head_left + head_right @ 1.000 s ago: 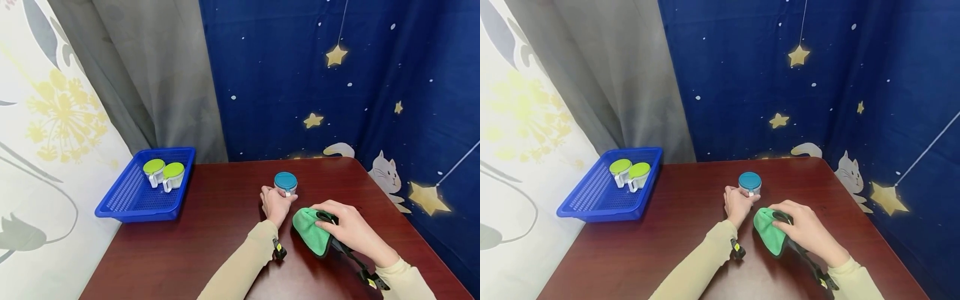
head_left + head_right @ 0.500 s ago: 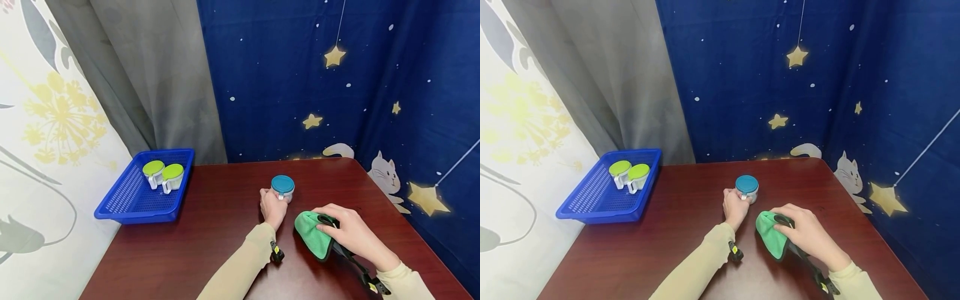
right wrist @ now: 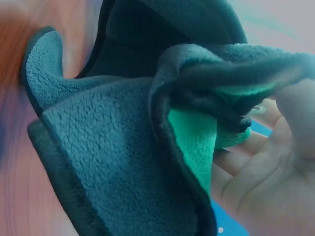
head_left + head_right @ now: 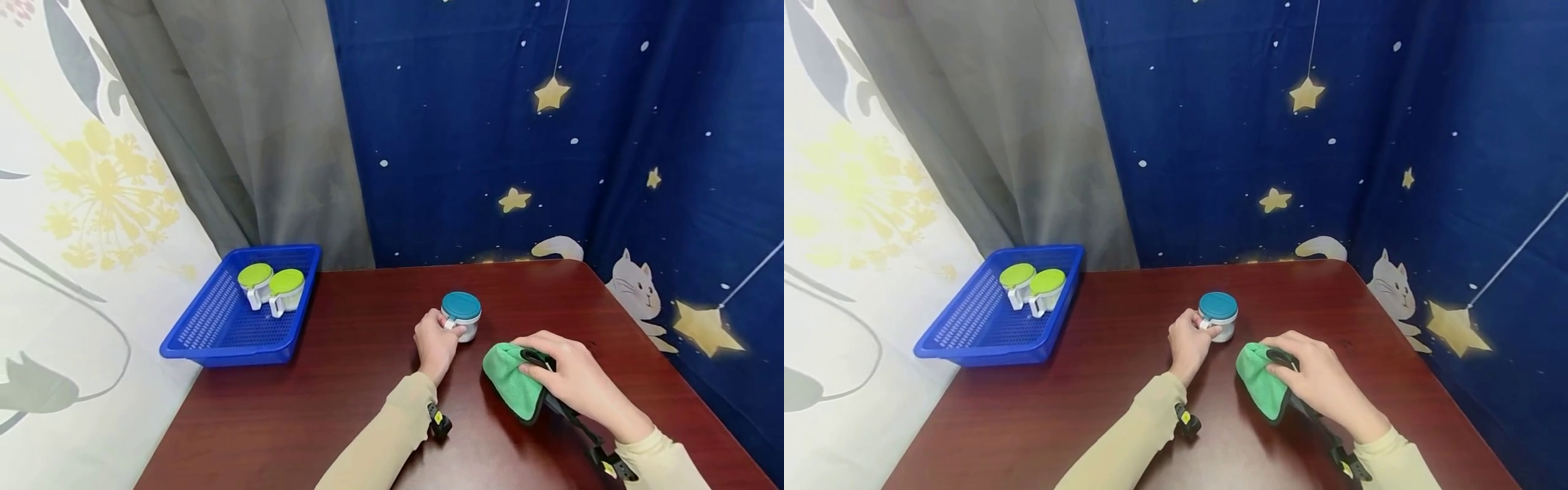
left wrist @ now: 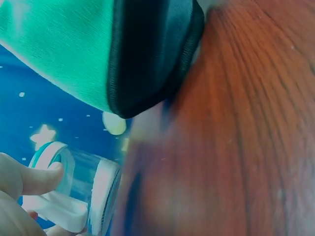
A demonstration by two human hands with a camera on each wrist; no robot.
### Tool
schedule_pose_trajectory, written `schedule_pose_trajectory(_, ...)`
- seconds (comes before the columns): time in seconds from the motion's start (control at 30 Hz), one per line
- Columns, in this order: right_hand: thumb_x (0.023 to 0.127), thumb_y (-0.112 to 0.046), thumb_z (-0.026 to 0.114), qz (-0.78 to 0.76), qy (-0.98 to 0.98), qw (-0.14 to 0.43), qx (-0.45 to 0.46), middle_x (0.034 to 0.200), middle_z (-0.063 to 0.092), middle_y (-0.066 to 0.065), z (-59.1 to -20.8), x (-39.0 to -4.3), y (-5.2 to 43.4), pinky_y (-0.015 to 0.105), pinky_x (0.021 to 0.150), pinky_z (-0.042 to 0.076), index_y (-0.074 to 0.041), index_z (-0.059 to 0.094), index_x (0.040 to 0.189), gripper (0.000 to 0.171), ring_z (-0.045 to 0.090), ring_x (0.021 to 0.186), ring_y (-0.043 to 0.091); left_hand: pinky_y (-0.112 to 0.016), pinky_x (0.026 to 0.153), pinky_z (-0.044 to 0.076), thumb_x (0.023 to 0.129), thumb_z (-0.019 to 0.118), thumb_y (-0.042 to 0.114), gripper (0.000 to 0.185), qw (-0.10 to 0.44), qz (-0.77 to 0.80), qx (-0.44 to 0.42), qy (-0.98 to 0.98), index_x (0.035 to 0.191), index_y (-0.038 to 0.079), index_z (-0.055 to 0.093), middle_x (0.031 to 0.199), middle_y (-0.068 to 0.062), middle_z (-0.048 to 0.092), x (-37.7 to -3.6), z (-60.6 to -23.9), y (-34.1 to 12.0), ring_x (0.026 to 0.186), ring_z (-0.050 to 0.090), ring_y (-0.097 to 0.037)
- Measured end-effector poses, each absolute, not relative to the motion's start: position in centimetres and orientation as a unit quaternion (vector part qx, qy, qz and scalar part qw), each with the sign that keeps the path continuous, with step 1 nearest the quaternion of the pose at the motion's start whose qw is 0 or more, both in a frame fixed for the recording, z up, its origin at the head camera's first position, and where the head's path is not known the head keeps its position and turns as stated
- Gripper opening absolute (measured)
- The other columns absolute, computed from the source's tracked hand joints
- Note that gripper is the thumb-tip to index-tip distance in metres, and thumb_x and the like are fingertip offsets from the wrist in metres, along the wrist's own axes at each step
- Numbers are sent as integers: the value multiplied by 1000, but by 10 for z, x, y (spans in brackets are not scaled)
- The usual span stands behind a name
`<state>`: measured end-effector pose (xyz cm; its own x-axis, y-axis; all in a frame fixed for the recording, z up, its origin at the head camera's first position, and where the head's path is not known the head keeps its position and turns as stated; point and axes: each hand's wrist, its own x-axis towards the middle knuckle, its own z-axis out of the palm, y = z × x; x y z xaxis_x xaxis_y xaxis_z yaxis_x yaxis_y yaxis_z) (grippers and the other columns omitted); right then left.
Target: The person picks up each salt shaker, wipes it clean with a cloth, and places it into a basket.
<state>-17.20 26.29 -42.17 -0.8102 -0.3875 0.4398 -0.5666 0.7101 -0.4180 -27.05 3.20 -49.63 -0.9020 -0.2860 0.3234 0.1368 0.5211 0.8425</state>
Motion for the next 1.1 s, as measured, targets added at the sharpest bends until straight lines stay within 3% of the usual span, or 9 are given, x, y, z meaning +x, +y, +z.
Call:
schedule_pose_trajectory(0.13,81,-14,85,271,-906,184,268,114,64,-20,-419,-175,257,18,88,49,-28,69,122,45,63,104,5,-29,60,45,65,97,20,48,226,-513,18,-828,69,16,49,65,8,51,-262,-485,20,69,54,-12)
schedule_pose_trajectory(0.4,83,-16,84,277,-894,238,259,121,61,-21,-413,-178,241,22,85,49,-33,68,124,47,61,109,2,-28,54,48,67,95,19,37,215,-564,5,-797,67,19,58,61,9,56,-235,-457,1,66,56,-10)
schedule_pose_trajectory(0.7,80,-10,85,334,-845,319,270,124,63,-8,-408,-179,199,10,88,44,-23,69,128,52,63,105,8,-28,53,49,67,93,17,34,201,-597,6,-777,67,17,59,66,11,63,-204,-434,-7,69,60,-9)
schedule_pose_trajectory(0.93,76,-7,84,342,-810,380,287,122,65,-1,-409,-177,175,13,87,45,-17,72,124,50,66,99,14,-28,49,48,66,91,12,34,228,-596,14,-770,66,18,57,60,11,59,-190,-426,-16,59,57,-10)
schedule_pose_trajectory(1.1,77,-6,81,325,-798,399,312,122,65,4,-409,-175,162,25,81,52,-15,72,124,49,66,101,19,-29,48,48,67,90,12,33,245,-588,15,-771,65,18,58,65,10,63,-183,-419,-25,60,57,-10)
